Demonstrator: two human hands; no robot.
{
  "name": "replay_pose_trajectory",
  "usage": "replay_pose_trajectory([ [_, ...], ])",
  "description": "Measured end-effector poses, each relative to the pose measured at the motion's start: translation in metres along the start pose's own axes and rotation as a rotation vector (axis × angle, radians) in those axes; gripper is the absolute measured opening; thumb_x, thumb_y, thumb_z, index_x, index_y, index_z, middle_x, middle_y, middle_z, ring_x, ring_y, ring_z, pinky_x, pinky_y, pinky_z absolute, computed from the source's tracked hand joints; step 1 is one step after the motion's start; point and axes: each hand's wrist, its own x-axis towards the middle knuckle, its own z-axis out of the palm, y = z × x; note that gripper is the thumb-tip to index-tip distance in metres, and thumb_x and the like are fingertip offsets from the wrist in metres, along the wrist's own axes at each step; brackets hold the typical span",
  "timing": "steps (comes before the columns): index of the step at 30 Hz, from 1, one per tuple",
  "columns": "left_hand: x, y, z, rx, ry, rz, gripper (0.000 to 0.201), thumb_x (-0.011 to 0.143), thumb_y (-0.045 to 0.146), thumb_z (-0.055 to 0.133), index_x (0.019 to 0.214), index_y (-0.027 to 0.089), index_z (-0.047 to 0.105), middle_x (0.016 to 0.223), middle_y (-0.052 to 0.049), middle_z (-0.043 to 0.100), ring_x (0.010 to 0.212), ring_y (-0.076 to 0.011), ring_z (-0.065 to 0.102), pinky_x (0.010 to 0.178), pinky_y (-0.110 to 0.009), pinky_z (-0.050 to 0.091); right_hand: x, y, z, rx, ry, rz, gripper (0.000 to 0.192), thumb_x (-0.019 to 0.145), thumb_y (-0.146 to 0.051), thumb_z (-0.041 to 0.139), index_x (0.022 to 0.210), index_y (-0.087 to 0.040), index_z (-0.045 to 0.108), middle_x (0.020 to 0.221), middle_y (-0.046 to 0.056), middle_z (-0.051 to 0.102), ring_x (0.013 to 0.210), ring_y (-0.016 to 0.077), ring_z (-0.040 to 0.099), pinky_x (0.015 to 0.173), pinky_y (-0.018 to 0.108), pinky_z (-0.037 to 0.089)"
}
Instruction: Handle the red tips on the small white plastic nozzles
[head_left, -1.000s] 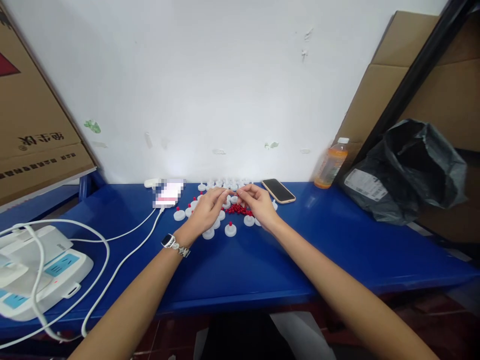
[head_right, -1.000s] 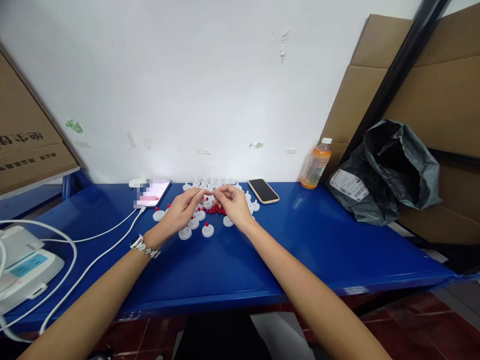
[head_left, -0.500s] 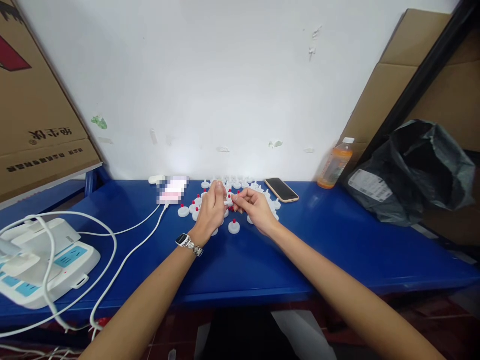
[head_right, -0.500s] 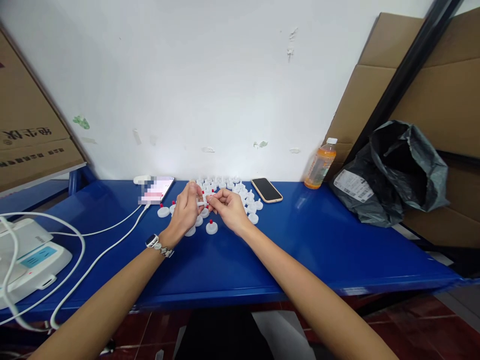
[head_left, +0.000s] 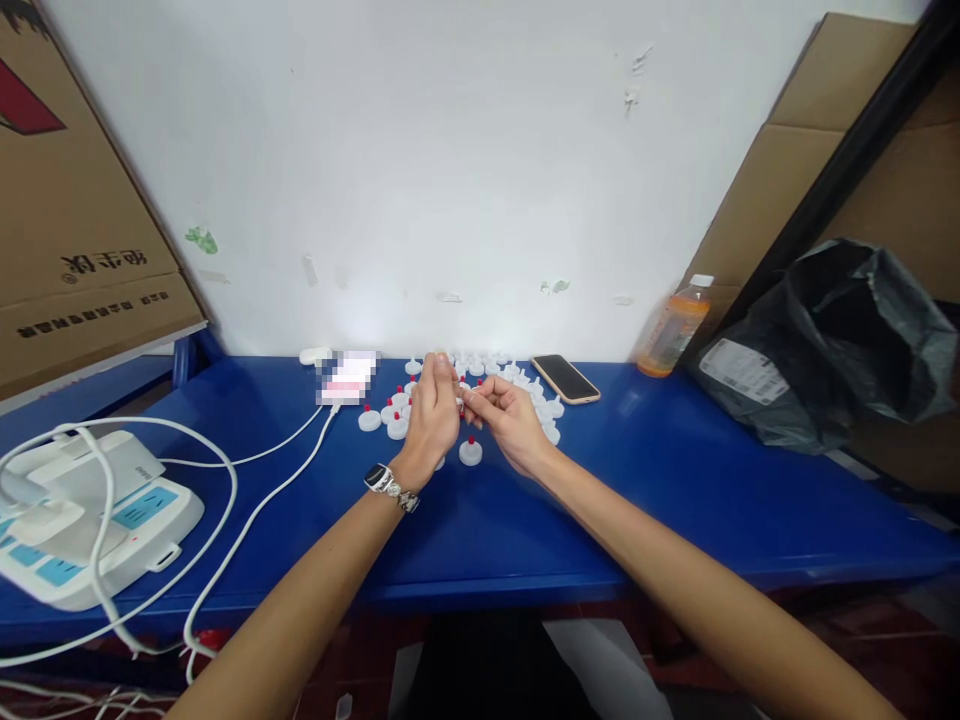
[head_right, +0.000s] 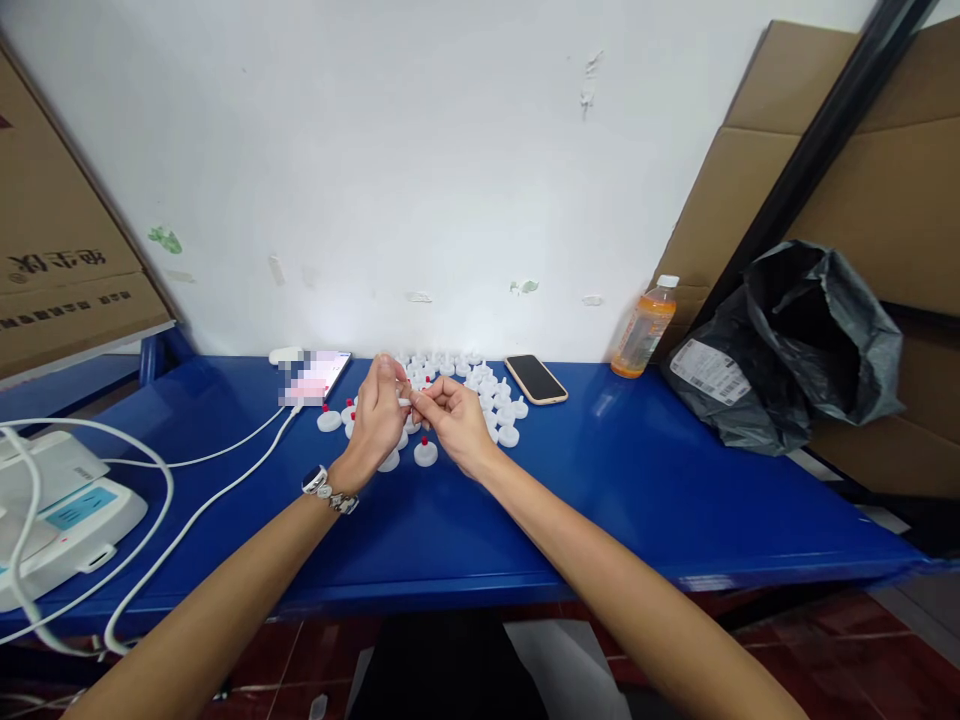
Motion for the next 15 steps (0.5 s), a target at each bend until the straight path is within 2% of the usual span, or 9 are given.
replay_pose_trajectory([
  [3, 0.002, 0.003, -0.007, -0.015, -0.134, -0.015, 0.051, 0.099, 0.064, 0.018, 0.09, 0.023, 0.048, 0.064, 0.001, 0.051, 0.055, -0.0152, 0.055, 0.055, -0.03, 0.044, 0.005, -0.004, -0.007, -0.084, -0.04, -0.01, 0.043, 0.072, -0.055, 0.077, 0.07, -0.02, 0.052, 0.059, -0.002, 0.061, 0.054, 0.0109, 0.052, 0.055, 0.026, 0.041],
  [6, 0.005, 0.002, -0.015, 0.095, -0.242, 0.006, 0.051, 0.1, 0.062, 0.018, 0.097, 0.023, 0.052, 0.063, 0.001, 0.055, 0.055, -0.0166, 0.057, 0.057, -0.031, 0.043, 0.01, -0.008, -0.021, -0.251, -0.051, -0.062, 0.039, 0.076, -0.053, 0.074, 0.072, -0.02, 0.052, 0.06, -0.001, 0.061, 0.055, 0.0118, 0.053, 0.056, 0.026, 0.041],
  [11, 0.012, -0.003, -0.022, 0.329, -0.272, 0.168, 0.044, 0.102, 0.053, 0.028, 0.091, 0.021, 0.057, 0.085, -0.004, 0.068, 0.078, -0.02, 0.063, 0.071, -0.033, 0.044, 0.008, -0.014, -0.044, -0.61, -0.074, -0.115, 0.023, 0.083, -0.039, 0.066, 0.074, -0.02, 0.057, 0.058, -0.003, 0.057, 0.051, 0.0108, 0.046, 0.051, 0.025, 0.034],
  [15, 0.017, -0.01, -0.026, 0.409, -0.229, 0.207, 0.042, 0.102, 0.048, 0.03, 0.085, 0.021, 0.057, 0.081, -0.004, 0.068, 0.076, -0.0199, 0.062, 0.072, -0.032, 0.043, 0.006, -0.013, -0.048, -0.754, -0.2, -0.104, 0.01, 0.082, -0.027, 0.063, 0.075, -0.019, 0.062, 0.058, -0.003, 0.058, 0.052, 0.0112, 0.048, 0.051, 0.025, 0.035],
])
